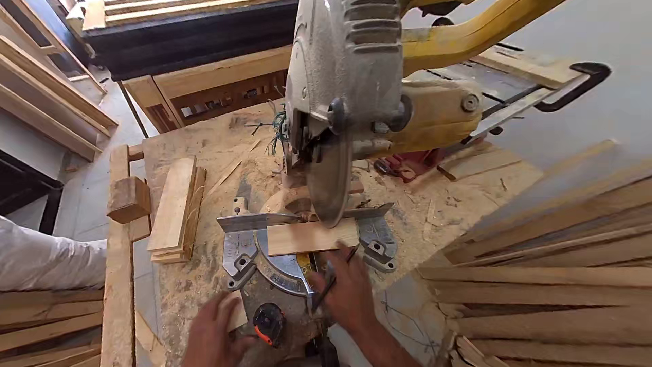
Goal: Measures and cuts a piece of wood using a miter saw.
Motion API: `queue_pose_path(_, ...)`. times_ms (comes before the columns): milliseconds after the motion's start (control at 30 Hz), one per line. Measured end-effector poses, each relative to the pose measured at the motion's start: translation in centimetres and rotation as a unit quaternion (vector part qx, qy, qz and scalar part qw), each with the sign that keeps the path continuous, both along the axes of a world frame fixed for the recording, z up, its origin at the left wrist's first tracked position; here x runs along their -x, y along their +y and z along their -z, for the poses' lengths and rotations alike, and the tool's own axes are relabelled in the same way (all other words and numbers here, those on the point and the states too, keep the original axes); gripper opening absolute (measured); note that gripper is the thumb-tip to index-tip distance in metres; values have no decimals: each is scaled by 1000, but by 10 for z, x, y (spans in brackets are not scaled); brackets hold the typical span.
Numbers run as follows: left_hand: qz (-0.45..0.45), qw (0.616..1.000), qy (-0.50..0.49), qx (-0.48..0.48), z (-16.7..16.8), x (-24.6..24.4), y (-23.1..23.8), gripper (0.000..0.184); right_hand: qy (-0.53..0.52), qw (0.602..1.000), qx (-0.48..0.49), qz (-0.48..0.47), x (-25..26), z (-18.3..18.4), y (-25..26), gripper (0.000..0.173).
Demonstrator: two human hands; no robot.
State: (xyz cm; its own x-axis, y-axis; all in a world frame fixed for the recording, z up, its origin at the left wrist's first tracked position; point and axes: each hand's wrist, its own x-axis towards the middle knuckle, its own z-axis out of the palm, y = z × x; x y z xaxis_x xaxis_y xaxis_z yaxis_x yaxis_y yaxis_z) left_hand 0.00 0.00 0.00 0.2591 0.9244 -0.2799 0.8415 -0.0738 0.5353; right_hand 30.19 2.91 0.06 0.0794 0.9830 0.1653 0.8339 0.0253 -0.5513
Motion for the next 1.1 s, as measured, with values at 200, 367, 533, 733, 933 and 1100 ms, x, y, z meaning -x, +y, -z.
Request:
queue_pose_path(200,110,988,87,-63,50,-70,8,96,96,979,-45,-177,36,28,-45,20)
queue_pose_path(367,-58,964,-221,134,33,-57,7,74,231,940,47,-248,30,20,-45,57)
queue_pose_path(533,-229,694,-567,380,-7,-94,5,84,288,920,51,-259,34,8,-37,81)
queue_pose_path(733,-178,839,-438,269,3,-95,18,31,269,938,51,-213,0,4,-29,64)
queue_pose_path(933,-140,862,-441,207,-3,-99,36,25,231,944,86,-219,-14,-15,-13,59)
queue_pose_path(1100,-89,868,-464,152,8,-99,67,36,154,959,164,-173,-27,-40,15,57)
